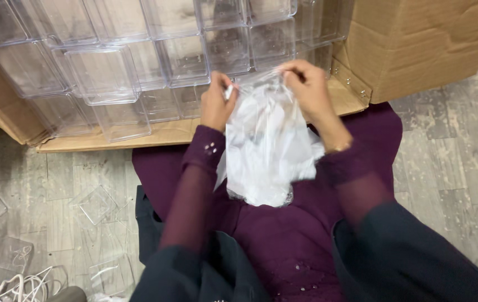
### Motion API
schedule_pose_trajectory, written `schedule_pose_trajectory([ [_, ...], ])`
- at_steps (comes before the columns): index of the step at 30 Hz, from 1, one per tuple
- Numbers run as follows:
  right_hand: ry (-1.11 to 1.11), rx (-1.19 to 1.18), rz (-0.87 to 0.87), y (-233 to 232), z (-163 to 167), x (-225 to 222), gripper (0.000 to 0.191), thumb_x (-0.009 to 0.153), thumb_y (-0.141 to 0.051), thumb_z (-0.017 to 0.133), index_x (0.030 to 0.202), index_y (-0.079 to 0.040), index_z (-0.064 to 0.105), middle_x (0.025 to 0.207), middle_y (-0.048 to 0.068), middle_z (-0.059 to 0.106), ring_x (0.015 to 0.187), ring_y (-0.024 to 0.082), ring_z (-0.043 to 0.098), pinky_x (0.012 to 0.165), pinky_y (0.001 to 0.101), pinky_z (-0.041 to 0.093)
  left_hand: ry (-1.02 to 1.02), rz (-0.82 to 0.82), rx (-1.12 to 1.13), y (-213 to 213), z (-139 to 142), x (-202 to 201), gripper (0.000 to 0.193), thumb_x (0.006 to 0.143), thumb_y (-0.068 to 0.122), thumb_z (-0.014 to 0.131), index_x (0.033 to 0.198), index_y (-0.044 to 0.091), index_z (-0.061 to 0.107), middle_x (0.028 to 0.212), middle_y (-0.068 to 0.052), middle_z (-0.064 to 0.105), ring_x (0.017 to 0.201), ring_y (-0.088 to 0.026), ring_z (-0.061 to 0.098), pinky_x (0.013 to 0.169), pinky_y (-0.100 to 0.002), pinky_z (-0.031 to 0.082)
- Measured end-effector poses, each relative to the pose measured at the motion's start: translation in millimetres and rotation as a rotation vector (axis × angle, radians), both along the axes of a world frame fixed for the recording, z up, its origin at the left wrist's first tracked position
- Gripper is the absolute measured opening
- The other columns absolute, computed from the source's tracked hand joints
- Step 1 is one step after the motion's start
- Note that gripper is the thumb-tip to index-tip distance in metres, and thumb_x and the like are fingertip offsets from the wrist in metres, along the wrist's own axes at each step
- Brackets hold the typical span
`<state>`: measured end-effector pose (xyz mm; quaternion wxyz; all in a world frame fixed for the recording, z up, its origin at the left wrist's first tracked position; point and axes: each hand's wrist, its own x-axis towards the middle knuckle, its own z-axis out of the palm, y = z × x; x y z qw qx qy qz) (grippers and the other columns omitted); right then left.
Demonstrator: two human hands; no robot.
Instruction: The person sits on the floor in front of a cardboard tray filled with clear plastic boxes and packs the boxes into clear plastic bags one at a time. They open each bag, insert a box, and set filled bags aside on the floor beside them.
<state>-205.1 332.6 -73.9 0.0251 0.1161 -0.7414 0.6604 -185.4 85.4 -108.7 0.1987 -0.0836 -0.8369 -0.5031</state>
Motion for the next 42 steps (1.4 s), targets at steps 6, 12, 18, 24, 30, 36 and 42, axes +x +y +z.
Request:
schedule_pose_trajectory([
  [6, 0.405, 0.504, -0.140, -14, -6, 2, 0.032, 0.097, 0.003, 0.060, 0.121, -0.012, 0.076, 0.101, 0.010, 0.068, 0.091, 0.023, 0.065, 0.081, 0.0340, 0.051, -0.125, 0.156, 0.025, 19, -6, -7, 0.019, 0.101, 0.020, 0.063, 0.114, 0.007, 0.065, 0.073, -0.014, 0.069, 0.067, -0.029, 0.066, 0.064, -0.042, 0.048],
  [12, -0.108, -0.087, -0.088, 24, -25, 38, 0.012, 0.103, -0.001, 0.060, 0.105, -0.005, 0.071, 0.096, 0.002, 0.068, 0.086, 0.010, 0.061, 0.077, 0.0236, 0.050, -0.313, -0.040, 0.335, 22, -6, 41, 0.023, 0.105, 0.022, 0.064, 0.101, 0.002, 0.074, 0.070, -0.014, 0.062, 0.062, -0.020, 0.056, 0.058, -0.037, 0.044],
  [18, -0.019, 0.524, -0.131, 28, -65, 31, 0.015, 0.097, -0.005, 0.062, 0.109, -0.001, 0.070, 0.086, 0.008, 0.064, 0.075, 0.016, 0.059, 0.072, 0.0265, 0.049, -0.254, 0.013, 0.071, 26, 3, 54, 0.022, 0.100, 0.021, 0.061, 0.106, 0.003, 0.072, 0.074, -0.016, 0.070, 0.068, -0.028, 0.070, 0.062, -0.038, 0.052],
  [24, -0.554, -0.679, 0.435, 22, -7, 51, 0.036, 0.100, -0.026, 0.060, 0.121, 0.003, 0.065, 0.111, 0.012, 0.070, 0.095, 0.017, 0.068, 0.085, 0.0310, 0.057, 0.079, 0.056, -0.042, 38, 63, 47, 0.021, 0.105, 0.024, 0.060, 0.106, 0.004, 0.067, 0.093, -0.018, 0.073, 0.088, -0.039, 0.070, 0.074, -0.045, 0.052],
  [30, -0.382, -0.530, 0.392, 23, 37, 104, 0.039, 0.105, -0.027, 0.053, 0.130, 0.003, 0.059, 0.120, 0.016, 0.070, 0.073, 0.007, 0.064, 0.060, 0.0206, 0.054, 0.043, -0.080, -0.105, 49, 94, 24, 0.025, 0.101, 0.030, 0.070, 0.109, 0.007, 0.070, 0.099, -0.016, 0.075, 0.092, -0.036, 0.074, 0.075, -0.042, 0.055],
  [36, 0.026, -0.614, -0.440, 220, 8, 117, 0.053, 0.107, -0.045, 0.059, 0.137, -0.002, 0.059, 0.140, 0.013, 0.064, 0.136, 0.030, 0.061, 0.120, 0.0476, 0.049, -0.056, 0.163, -0.130, -33, 62, 38, 0.033, 0.097, 0.026, 0.075, 0.120, 0.005, 0.064, 0.116, -0.016, 0.074, 0.103, -0.030, 0.075, 0.085, -0.039, 0.058],
  [42, -0.124, -0.498, -1.307, 294, -85, 118, 0.049, 0.099, -0.039, 0.060, 0.129, 0.000, 0.057, 0.130, 0.016, 0.067, 0.117, 0.031, 0.067, 0.102, 0.0537, 0.055, -0.142, 0.292, -0.154, -60, 45, 45, 0.027, 0.096, 0.019, 0.072, 0.118, 0.006, 0.064, 0.106, -0.017, 0.074, 0.098, -0.033, 0.072, 0.085, -0.042, 0.054],
])
